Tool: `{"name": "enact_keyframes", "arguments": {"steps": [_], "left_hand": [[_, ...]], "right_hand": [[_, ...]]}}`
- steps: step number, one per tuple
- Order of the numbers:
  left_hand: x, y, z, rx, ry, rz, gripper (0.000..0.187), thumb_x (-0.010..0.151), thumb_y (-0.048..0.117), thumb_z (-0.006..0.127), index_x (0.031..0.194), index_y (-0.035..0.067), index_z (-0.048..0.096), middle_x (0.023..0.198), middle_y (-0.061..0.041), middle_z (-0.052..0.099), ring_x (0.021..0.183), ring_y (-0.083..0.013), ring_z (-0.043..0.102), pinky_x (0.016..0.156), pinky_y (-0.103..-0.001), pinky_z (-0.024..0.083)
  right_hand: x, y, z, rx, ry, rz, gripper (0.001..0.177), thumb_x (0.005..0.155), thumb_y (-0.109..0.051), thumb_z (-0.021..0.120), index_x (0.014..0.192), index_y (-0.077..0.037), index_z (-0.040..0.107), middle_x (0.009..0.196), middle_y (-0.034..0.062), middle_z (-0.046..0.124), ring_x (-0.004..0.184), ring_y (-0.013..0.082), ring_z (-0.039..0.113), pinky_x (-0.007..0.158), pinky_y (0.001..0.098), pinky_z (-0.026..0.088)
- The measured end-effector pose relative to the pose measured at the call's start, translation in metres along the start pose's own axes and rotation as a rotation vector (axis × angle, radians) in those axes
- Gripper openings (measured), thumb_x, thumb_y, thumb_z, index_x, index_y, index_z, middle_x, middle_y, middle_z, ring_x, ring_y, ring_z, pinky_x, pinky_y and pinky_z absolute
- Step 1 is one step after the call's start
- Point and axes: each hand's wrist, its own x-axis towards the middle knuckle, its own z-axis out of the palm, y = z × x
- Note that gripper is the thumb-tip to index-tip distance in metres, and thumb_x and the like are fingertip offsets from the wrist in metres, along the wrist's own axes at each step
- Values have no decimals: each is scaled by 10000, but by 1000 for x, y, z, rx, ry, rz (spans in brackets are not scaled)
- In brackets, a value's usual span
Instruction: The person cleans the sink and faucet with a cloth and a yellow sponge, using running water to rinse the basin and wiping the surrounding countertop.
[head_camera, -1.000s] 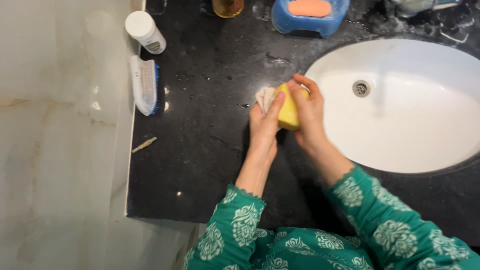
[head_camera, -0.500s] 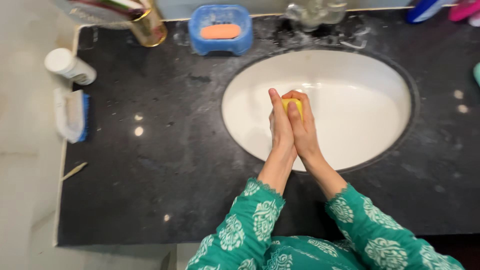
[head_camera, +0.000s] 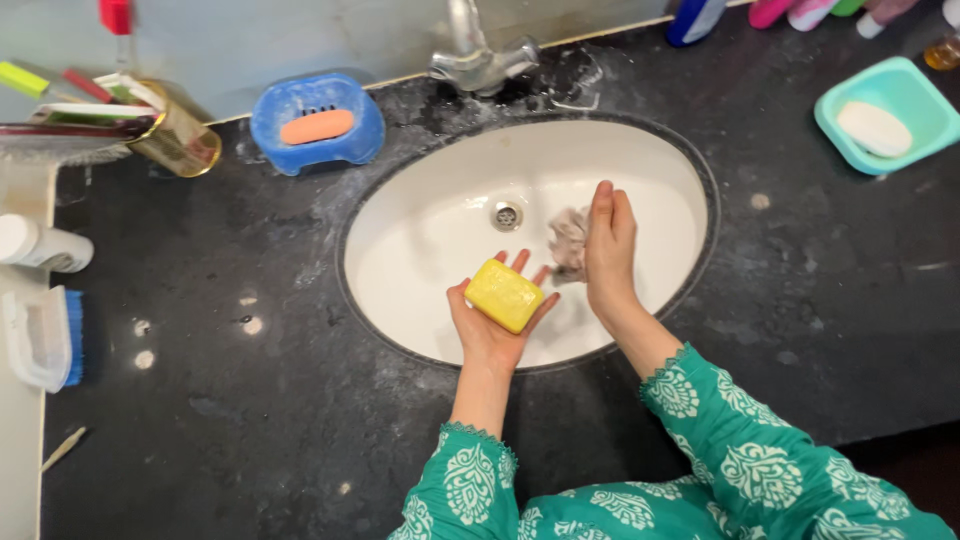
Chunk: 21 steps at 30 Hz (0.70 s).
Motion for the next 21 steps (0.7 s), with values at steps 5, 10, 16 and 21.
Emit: {"name": "enact_keyframes", "arguments": {"steps": [5,10,16,21], "left_hand": [[37,-26,-22,2,-31,79,704,951,717,396,1272,111,554,1301,-146,591,1212,-319,585,1068,-476,470],[81,-35,-34,-4,166,18,724,931,719,429,1214,76,605,1208,-93,651,1167,-239,621,1020,-402,511],[81,-9,-15,32,35,3,637,934,672,468,1224,116,579,1188,-105,599,1111,-276,590,926,-464,501],[69,-14,4,187,88,93,652,872,641,487,1317,168,539,1235,-85,602,1138,-269,614,929,-524,532]], "right_hand": [[-54,11,8,-315,-443,-758,381,893,-141,665,1254,-48,587,1188,157,651,1101,312,630,972,419,487],[-42,26,16,-529,-247,-816,104,975,-138,642,1052,-90,694,1060,103,731,1002,321,687,900,379,523],[-31,25,19,-159,-187,-289,425,1186,-304,517,906,-10,640,787,78,585,740,188,479,768,333,434],[-5,-11,10,57,-200,-257,414,1056,-332,474,1407,-115,447,1161,-2,625,1026,125,635,870,304,551]]}}
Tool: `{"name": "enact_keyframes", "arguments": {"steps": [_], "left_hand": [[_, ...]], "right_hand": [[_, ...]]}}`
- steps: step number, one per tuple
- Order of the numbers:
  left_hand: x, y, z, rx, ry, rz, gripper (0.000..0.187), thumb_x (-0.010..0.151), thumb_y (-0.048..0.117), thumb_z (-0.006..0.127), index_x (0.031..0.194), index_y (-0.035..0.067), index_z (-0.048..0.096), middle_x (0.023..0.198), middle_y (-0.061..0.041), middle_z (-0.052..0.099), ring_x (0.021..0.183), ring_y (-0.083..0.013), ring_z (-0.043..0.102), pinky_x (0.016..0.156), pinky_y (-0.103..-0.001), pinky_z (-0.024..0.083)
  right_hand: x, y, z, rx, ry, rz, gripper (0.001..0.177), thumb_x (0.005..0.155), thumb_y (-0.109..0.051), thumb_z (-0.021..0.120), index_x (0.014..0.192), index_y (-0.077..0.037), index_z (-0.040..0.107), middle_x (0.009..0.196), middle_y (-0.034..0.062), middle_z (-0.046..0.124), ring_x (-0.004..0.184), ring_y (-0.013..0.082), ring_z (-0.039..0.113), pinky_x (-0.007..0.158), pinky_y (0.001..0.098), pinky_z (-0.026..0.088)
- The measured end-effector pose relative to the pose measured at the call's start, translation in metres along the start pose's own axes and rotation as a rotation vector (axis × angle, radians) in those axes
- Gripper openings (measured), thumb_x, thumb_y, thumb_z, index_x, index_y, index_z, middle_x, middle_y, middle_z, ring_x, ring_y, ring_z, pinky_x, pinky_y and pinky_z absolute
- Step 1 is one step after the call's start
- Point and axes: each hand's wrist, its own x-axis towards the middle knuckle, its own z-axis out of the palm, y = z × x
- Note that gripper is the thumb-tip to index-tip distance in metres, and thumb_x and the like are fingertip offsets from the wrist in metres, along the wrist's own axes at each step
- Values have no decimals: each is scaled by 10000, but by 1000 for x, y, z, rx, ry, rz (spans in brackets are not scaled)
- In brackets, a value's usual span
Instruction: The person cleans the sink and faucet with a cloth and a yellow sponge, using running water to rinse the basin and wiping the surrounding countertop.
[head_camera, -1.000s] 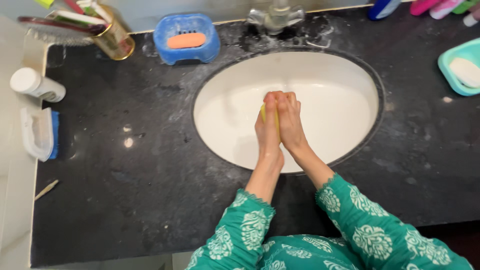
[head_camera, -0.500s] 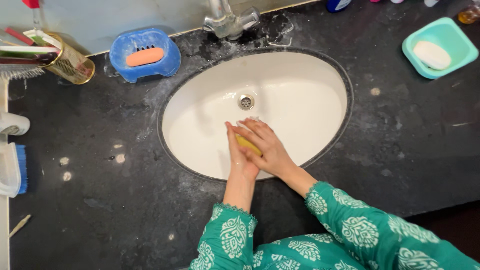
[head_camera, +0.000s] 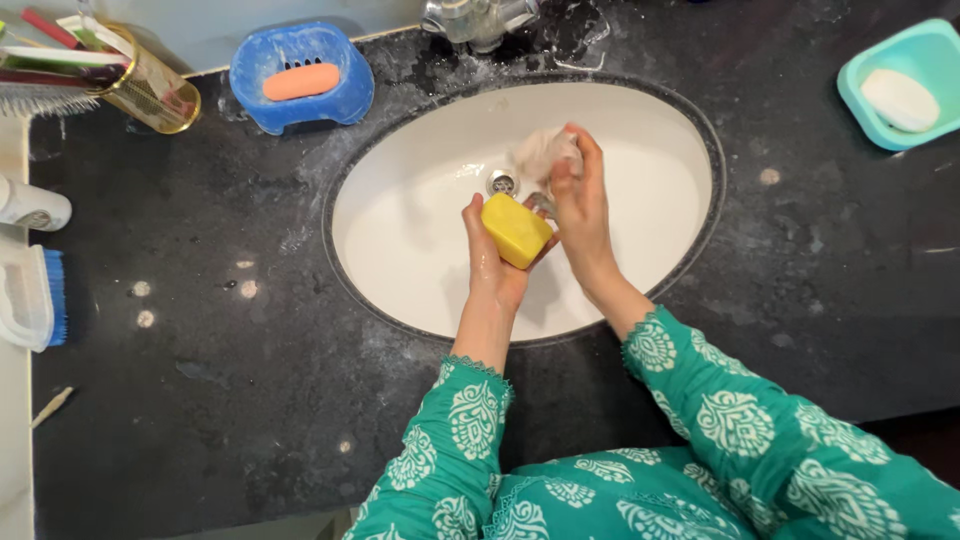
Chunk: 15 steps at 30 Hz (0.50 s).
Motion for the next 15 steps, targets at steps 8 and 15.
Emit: {"name": "enact_keyframes", "arguments": {"steps": [8,15], "left_hand": [[35,-18,-17,-21,-93,22,762,933,689,578,1365,63,533,1238,-131,580,1139,-229,613,945,-371,552],[-9,-13,-36,-11,6,156,580,902,572,541,1269,123,518,1218,-113,653,1104,-257,667,918,-427,573]], "right_hand": [[-36,30,17,-604,-98,-397,168,1043,-130,562,1117,-24,670,1087,116,679,1053,281,597,990,399,461],[4,33,-3,737,112,335,286,1130,-309,577,979,-73,633,937,58,627,881,198,610,767,348,548]]}}
